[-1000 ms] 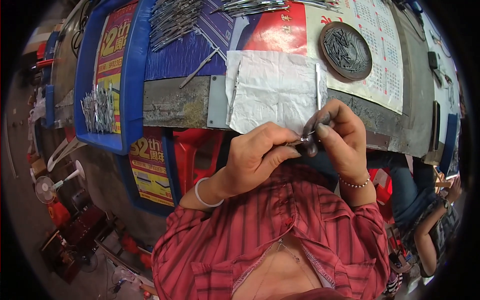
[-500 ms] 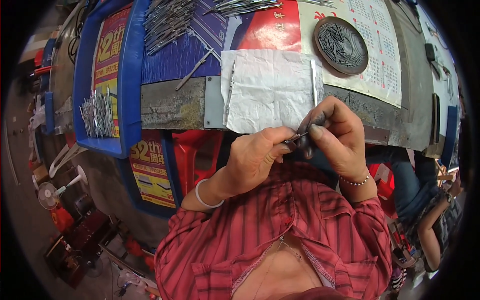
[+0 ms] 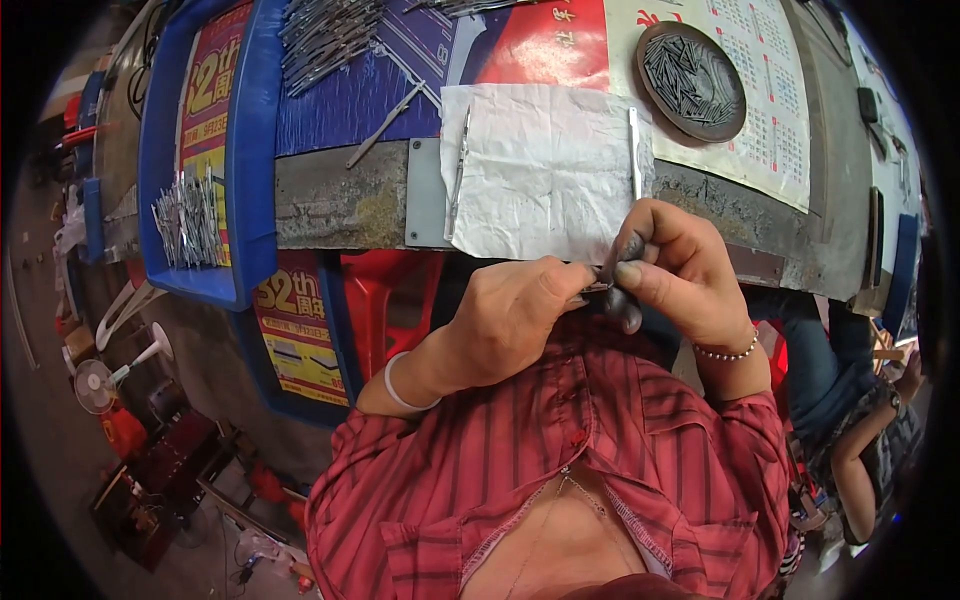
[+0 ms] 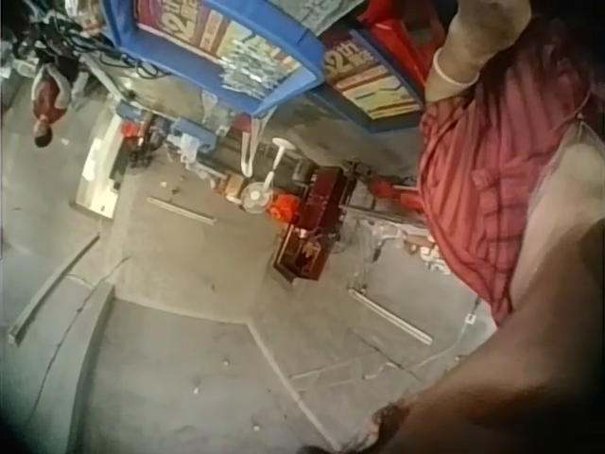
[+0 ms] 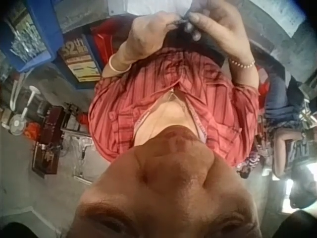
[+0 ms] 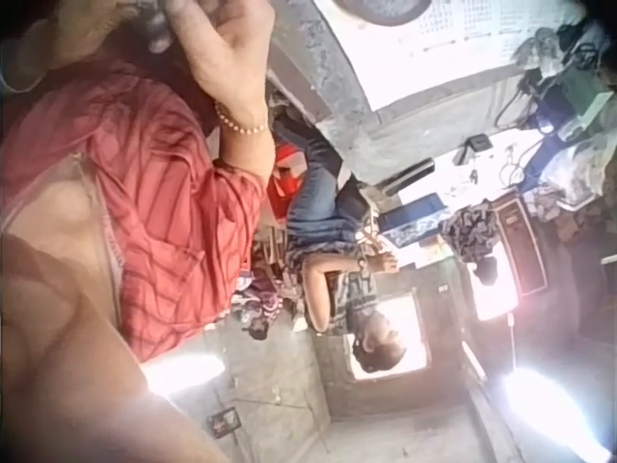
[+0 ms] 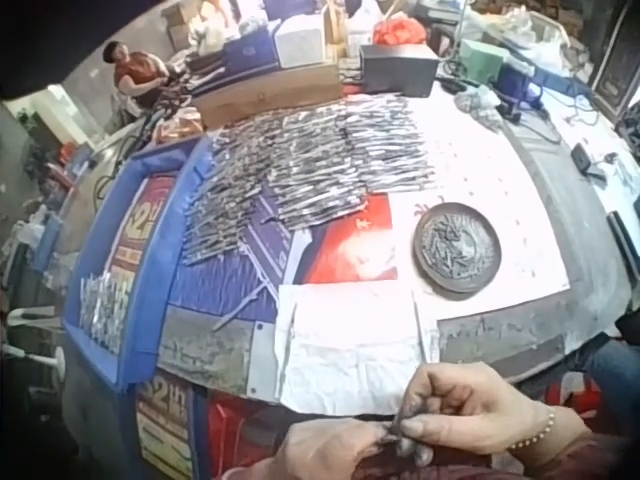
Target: Assembling small metal pins or components into sets at a workbench.
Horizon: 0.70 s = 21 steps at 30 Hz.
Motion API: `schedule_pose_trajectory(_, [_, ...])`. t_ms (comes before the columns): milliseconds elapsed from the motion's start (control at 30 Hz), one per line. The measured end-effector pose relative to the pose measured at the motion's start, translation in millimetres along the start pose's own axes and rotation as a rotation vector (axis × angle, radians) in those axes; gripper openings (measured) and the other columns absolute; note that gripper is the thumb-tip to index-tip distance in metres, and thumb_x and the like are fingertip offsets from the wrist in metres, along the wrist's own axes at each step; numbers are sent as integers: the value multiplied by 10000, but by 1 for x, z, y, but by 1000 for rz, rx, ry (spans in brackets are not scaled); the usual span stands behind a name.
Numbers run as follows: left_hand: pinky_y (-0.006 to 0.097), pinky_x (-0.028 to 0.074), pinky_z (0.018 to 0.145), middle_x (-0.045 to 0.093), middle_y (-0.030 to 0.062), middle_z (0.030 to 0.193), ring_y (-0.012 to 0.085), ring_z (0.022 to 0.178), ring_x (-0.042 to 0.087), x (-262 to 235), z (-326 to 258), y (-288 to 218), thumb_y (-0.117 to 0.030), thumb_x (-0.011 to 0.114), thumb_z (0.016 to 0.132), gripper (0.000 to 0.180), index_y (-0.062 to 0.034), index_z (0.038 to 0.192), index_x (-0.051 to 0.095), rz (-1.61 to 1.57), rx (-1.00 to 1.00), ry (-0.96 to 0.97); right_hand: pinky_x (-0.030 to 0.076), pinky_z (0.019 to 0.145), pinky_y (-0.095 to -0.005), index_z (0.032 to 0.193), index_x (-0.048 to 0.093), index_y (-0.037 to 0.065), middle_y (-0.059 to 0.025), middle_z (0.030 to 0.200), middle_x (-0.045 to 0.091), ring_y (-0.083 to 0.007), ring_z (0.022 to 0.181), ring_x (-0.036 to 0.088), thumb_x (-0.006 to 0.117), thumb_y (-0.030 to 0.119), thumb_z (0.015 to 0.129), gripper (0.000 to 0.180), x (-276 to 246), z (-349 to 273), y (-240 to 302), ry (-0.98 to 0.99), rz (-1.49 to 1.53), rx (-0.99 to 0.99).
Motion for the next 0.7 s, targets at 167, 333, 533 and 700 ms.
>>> schedule_pose_trajectory(167, [314,547,587,640,150,815,237,686,670,4,-4,-4,73,592,819,231,36,1037,523,-44,-28,27,472,563,-203,920,479,-14,-66,758,603,-89,639,585,555,84,923,124,0,-8,-8,-7,-41,31])
schedule_pose_trajectory(333, [303,553,596,633,145,803,242,695,672,5,-9,-7,78,624,781,294,48,1056,525,-78,-65,24,476,558,-204,922,472,-14,-70,761,607,-92,627,587,544,79,927,117,2,-12,-8,-45,-139,-8])
schedule_pose_trajectory(533, [295,554,588,635,137,801,248,686,671,5,-13,-15,82,662,745,343,64,1061,531,113,-45,41,476,555,-205,915,467,-10,-75,763,614,-94,613,593,551,93,928,133,3,-10,-17,4,50,116])
schedule_pose_trajectory(700, [301,534,558,640,127,799,230,685,672,5,-10,-11,80,643,772,300,58,1055,545,-61,-75,-15,473,550,-207,915,465,-11,-72,762,614,-92,615,594,552,85,924,130,3,-17,-20,-53,25,63])
Point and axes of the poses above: each hand's wrist, its own z-axis towards the middle knuckle, its own x-axis out of the palm, y = z × x, the point moved 7 cm from there along z, towards the middle knuckle
